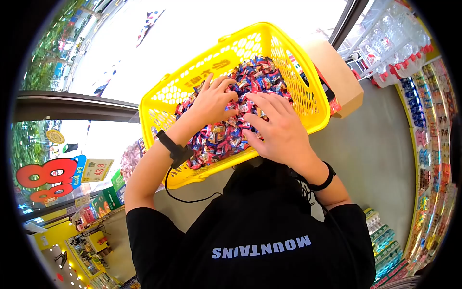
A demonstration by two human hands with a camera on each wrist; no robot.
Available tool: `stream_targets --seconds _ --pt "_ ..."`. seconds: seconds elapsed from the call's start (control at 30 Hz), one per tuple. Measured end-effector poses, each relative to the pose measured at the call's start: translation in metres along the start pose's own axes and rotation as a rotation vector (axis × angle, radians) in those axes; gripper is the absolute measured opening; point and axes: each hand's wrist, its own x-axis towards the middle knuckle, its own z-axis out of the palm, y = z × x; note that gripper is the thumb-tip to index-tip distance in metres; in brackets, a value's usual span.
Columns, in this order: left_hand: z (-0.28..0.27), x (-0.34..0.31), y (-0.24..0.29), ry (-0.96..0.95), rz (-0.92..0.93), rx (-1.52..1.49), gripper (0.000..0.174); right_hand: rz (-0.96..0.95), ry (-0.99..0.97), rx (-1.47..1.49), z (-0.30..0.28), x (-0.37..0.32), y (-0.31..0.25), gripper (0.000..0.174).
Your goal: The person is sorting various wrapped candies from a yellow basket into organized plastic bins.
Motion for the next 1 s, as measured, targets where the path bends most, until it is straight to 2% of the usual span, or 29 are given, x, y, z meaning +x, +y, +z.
stream_targets --seconds 0.13,0.3,0.37,0.43,0.57,0.67,0.73,0.9,1.0 --pt "-0.007 0.001 0.003 -0.084 0.014 0.056 0.032 0.000 -0.003 0.006 -0.002 0.002 -0.001 0.026" --pt "0.027 -0.005 -0.010 -0.048 0.028 0.173 0.030 0.001 0.018 -0.001 0.000 0.004 0.000 0.024" --pt "0.030 -0.005 -0.011 -0.117 0.025 0.148 0.036 0.003 0.009 -0.010 0.000 0.002 -0.001 0.023" --pt "0.013 -0.005 -0.004 -0.150 -0.013 0.102 0.038 0.004 0.012 -0.009 0.000 0.002 -0.002 0.023" --pt "-0.001 -0.004 -0.005 -0.179 0.025 0.068 0.029 0.007 0.021 0.019 0.003 0.001 -0.001 0.021" --pt "-0.015 -0.006 -0.004 -0.131 0.017 0.006 0.025 0.008 0.023 0.012 0.000 0.000 -0.003 0.021" --pt "-0.040 -0.009 0.004 -0.035 0.023 -0.028 0.023 0.005 0.036 -0.005 0.001 -0.001 -0.002 0.023" --pt "-0.107 -0.037 0.050 0.198 0.073 -0.090 0.021 0.019 0.077 0.002 0.002 0.000 -0.007 0.025" --pt "-0.114 -0.056 0.075 0.264 0.067 -0.041 0.022 -0.046 0.126 0.001 0.005 0.000 -0.014 0.025"
